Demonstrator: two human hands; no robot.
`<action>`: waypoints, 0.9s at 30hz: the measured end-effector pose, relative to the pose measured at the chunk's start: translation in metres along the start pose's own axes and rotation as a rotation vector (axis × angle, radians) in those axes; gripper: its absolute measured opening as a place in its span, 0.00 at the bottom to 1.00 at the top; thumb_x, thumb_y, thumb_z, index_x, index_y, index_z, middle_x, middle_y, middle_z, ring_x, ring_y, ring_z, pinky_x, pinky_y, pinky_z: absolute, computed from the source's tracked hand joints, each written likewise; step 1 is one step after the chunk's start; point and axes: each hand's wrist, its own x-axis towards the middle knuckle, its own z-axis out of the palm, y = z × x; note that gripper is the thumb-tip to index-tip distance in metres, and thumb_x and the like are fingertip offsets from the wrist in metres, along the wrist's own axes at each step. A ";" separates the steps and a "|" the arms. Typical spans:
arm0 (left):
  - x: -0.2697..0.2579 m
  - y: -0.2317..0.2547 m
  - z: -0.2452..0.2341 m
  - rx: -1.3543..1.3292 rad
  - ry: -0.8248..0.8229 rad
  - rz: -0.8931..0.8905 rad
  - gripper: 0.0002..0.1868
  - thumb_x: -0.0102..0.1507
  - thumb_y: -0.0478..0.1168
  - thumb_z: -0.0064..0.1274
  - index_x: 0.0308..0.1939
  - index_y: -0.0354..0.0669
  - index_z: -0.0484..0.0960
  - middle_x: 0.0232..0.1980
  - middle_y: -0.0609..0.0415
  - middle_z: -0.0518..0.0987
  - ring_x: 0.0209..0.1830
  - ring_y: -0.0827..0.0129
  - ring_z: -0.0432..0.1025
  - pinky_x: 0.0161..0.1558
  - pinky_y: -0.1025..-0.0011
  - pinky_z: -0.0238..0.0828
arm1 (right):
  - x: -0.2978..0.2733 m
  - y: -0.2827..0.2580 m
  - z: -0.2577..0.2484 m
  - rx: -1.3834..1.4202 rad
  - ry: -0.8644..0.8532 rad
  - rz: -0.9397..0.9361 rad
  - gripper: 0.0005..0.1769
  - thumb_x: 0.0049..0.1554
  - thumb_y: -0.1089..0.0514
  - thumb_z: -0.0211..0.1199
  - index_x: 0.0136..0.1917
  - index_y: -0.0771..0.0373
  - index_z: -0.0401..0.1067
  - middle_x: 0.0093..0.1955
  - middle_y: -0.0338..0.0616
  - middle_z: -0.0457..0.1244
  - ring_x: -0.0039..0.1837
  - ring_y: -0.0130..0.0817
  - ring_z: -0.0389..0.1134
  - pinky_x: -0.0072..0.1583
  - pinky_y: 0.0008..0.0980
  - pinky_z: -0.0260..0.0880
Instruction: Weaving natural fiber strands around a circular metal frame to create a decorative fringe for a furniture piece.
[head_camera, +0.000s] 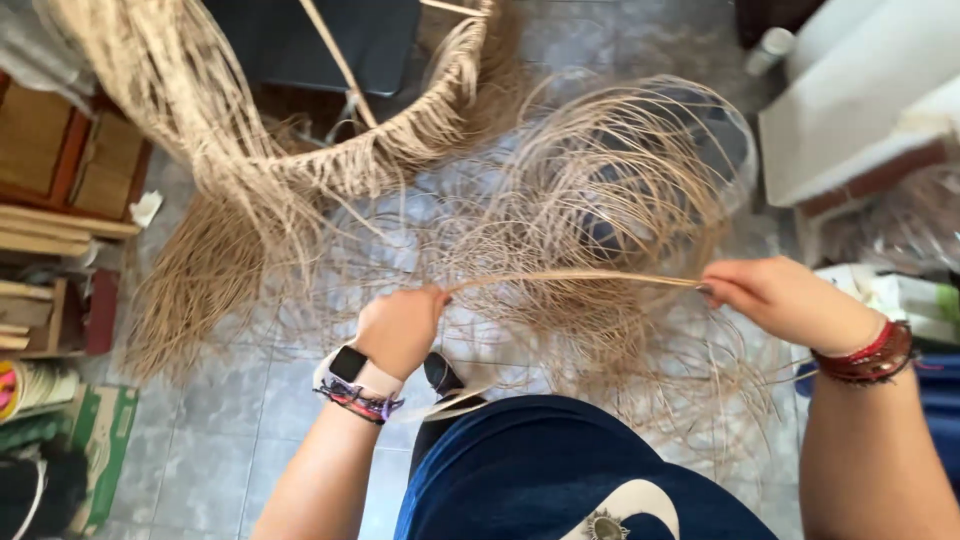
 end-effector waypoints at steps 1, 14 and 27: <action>0.003 -0.007 -0.025 -0.267 -0.181 0.136 0.17 0.66 0.59 0.48 0.43 0.53 0.76 0.35 0.48 0.80 0.34 0.49 0.79 0.34 0.47 0.73 | 0.010 -0.023 -0.002 -0.017 -0.004 -0.072 0.14 0.62 0.49 0.53 0.56 0.49 0.76 0.47 0.46 0.76 0.56 0.55 0.74 0.58 0.55 0.74; 0.038 -0.174 -0.013 -0.143 -0.323 -0.004 0.11 0.68 0.54 0.42 0.44 0.75 0.82 0.29 0.63 0.84 0.34 0.58 0.82 0.33 0.55 0.79 | 0.144 -0.139 -0.005 0.000 -0.032 -0.251 0.15 0.62 0.49 0.52 0.55 0.53 0.76 0.44 0.47 0.76 0.54 0.53 0.75 0.55 0.54 0.74; 0.059 -0.257 0.040 -0.218 0.092 0.183 0.22 0.73 0.57 0.36 0.43 0.62 0.87 0.17 0.63 0.73 0.14 0.67 0.70 0.13 0.64 0.61 | 0.242 -0.281 0.006 -0.185 -0.168 -0.485 0.17 0.64 0.41 0.46 0.41 0.44 0.70 0.30 0.24 0.64 0.33 0.21 0.66 0.42 0.26 0.69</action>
